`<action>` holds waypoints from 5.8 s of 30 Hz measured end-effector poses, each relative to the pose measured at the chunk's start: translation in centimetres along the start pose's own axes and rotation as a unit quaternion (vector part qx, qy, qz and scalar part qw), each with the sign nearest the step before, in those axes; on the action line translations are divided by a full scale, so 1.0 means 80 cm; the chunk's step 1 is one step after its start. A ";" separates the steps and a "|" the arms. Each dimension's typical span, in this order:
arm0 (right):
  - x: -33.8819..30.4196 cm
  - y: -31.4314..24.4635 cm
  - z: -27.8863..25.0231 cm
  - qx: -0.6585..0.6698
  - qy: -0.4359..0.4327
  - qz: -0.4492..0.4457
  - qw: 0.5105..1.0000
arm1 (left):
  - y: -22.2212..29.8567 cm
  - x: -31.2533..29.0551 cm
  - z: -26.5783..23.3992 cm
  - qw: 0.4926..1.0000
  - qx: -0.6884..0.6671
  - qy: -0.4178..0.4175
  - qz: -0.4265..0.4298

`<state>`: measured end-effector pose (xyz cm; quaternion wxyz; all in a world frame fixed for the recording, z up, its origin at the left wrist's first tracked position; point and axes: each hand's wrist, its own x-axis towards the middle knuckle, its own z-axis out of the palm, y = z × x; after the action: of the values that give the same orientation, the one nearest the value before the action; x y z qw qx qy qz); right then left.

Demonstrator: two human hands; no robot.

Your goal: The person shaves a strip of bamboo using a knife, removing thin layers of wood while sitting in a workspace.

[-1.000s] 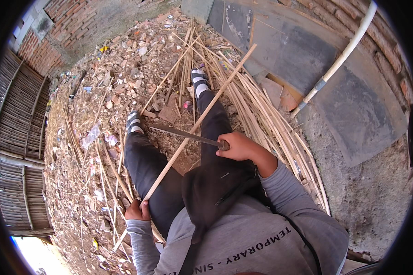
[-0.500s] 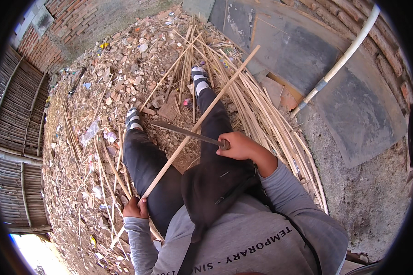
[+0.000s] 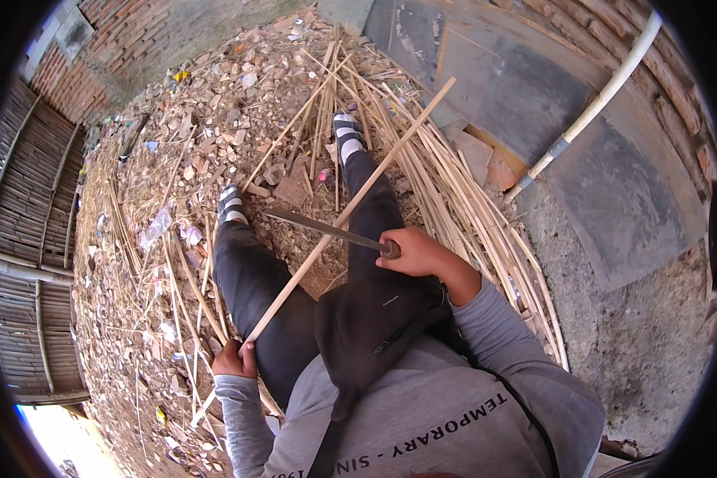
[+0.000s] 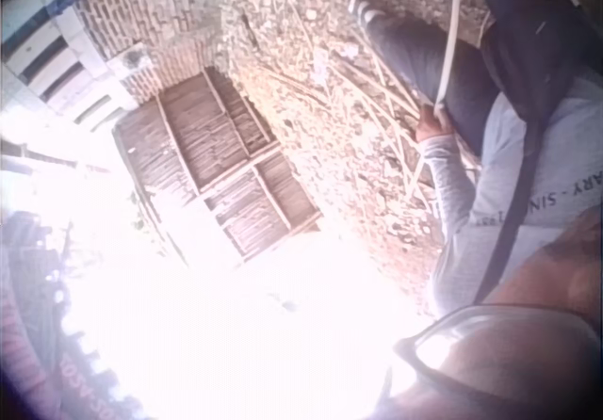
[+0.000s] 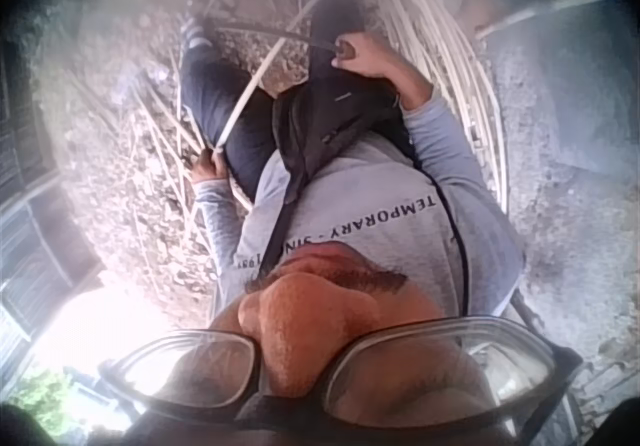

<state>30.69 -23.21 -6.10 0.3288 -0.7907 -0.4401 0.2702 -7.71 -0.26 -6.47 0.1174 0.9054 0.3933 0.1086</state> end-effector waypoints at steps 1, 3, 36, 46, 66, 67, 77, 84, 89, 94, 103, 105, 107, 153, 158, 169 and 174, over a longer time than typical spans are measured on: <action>0.000 0.000 -0.002 0.009 0.000 0.001 1.000 | 0.000 0.000 -0.001 1.000 0.001 0.000 0.000; -0.005 0.003 -0.014 0.027 0.000 0.002 1.000 | -0.001 -0.001 -0.001 1.000 0.002 0.000 0.001; 0.026 -0.043 -0.050 -0.105 0.043 0.046 0.992 | 0.002 -0.005 -0.002 1.000 0.001 -0.011 0.000; 0.041 -0.064 -0.050 -0.175 0.005 0.011 0.984 | 0.005 -0.003 -0.006 1.000 -0.013 -0.014 -0.018; 0.049 -0.030 -0.051 -0.126 0.096 0.078 0.984 | 0.002 0.000 -0.006 0.999 -0.016 -0.025 -0.024; 0.047 -0.033 -0.049 -0.128 0.087 0.076 0.985 | 0.002 0.000 -0.007 1.000 -0.010 -0.018 -0.023; 0.031 -0.065 -0.016 -0.141 0.012 0.007 0.990 | -0.011 -0.001 0.003 0.999 -0.026 -0.009 -0.015; 0.043 -0.048 -0.041 -0.127 0.090 0.051 0.986 | -0.009 -0.004 0.011 0.999 -0.036 0.005 -0.017; 0.031 -0.047 -0.028 -0.119 0.046 0.032 0.991 | 0.001 -0.002 -0.004 1.000 -0.018 -0.005 -0.019; 0.027 -0.058 0.012 -0.124 -0.021 -0.047 0.991 | -0.002 -0.001 -0.004 1.000 -0.020 -0.006 -0.009; 0.036 -0.049 -0.035 -0.102 0.114 -0.004 0.988 | -0.008 -0.005 0.016 0.999 -0.051 0.013 -0.011; 0.032 -0.047 -0.046 -0.108 0.136 0.031 0.984 | -0.005 -0.004 0.013 0.999 -0.037 0.008 -0.004; 0.028 -0.051 -0.040 -0.126 0.107 0.021 0.986 | -0.006 -0.004 0.014 0.999 -0.036 0.008 -0.003; 0.027 -0.053 -0.007 -0.108 0.023 -0.012 0.994 | -0.005 -0.001 0.004 1.000 -0.021 -0.008 -0.018; 0.031 -0.051 -0.034 -0.093 0.107 0.028 0.990 | -0.007 -0.004 0.012 0.999 -0.032 0.003 -0.028; 0.025 -0.042 -0.021 -0.060 0.033 0.034 0.997 | 0.000 -0.002 0.000 0.999 -0.024 -0.014 -0.021; 0.026 -0.038 -0.004 -0.074 0.037 -0.010 0.997 | 0.000 -0.002 0.002 0.999 -0.030 0.002 -0.018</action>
<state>30.32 -20.29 -3.92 0.2875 -0.8181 -0.4542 0.2043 -7.77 -0.42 -6.60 0.1459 0.8937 0.4067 0.1205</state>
